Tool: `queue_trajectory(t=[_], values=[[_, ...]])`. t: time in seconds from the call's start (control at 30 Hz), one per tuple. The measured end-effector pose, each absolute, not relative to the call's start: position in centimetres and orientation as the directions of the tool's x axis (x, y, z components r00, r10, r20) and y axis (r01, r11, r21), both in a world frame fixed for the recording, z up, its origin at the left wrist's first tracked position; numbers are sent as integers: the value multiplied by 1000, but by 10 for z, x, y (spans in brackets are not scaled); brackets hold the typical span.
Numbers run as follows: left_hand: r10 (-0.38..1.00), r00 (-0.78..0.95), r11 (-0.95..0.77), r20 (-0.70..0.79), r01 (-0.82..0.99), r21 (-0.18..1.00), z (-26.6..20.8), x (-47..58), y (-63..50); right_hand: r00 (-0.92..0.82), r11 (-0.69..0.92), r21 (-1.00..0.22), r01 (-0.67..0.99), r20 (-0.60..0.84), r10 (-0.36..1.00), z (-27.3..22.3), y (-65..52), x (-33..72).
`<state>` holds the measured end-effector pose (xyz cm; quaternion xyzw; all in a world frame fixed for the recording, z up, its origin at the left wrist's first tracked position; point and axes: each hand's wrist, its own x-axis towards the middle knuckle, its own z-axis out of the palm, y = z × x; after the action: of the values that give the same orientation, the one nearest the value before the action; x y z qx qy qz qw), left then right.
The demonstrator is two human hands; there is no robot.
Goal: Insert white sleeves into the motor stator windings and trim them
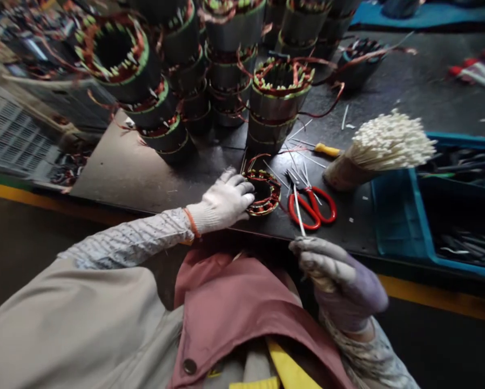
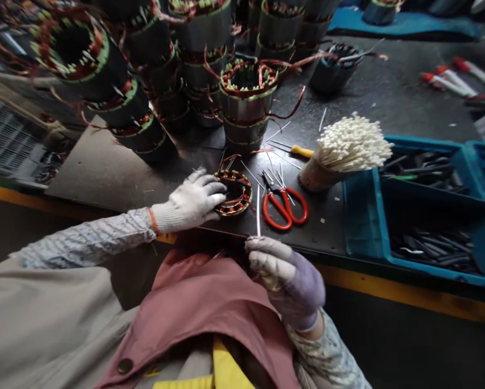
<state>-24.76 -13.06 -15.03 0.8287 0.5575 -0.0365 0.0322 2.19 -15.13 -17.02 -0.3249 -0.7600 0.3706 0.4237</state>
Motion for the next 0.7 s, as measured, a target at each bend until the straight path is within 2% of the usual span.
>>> queue_trajectory(t=[0.1, 0.17, 0.23, 0.3, 0.4, 0.53, 0.63, 0.7], values=[[922, 346, -357, -172, 933, -37, -137, -228, -117, -530, 587, -805, 84, 463, 710, -180, -162, 13], [918, 321, -329, -234, 944, 6, -129, -223, -111, -579, 588, -807, 62, 451, 679, -185, -168, 12], [917, 310, -295, -253, 951, 97, -131, -224, -109, -594, 577, -814, 68, 432, 679, -191, -174, 13], [931, 311, -277, -189, 942, 188, -140, -227, -112, -592, 560, -826, 70, 418, 689, -195, -180, 16], [950, 313, -299, -15, 922, 247, -158, -226, -119, -587, 532, -845, 52, 405, 701, -197, -184, 18], [935, 349, -354, 70, 898, 262, -166, -221, -127, -570, 496, -866, 57, 380, 728, -197, -183, 21], [919, 394, -388, 21, 894, 223, -160, -223, -125, -548, 463, -886, 24, 376, 748, -202, -178, 19], [929, 367, -353, -54, 918, 183, -157, -225, -119, -516, 438, -899, -16, 383, 766, -208, -172, 10]])
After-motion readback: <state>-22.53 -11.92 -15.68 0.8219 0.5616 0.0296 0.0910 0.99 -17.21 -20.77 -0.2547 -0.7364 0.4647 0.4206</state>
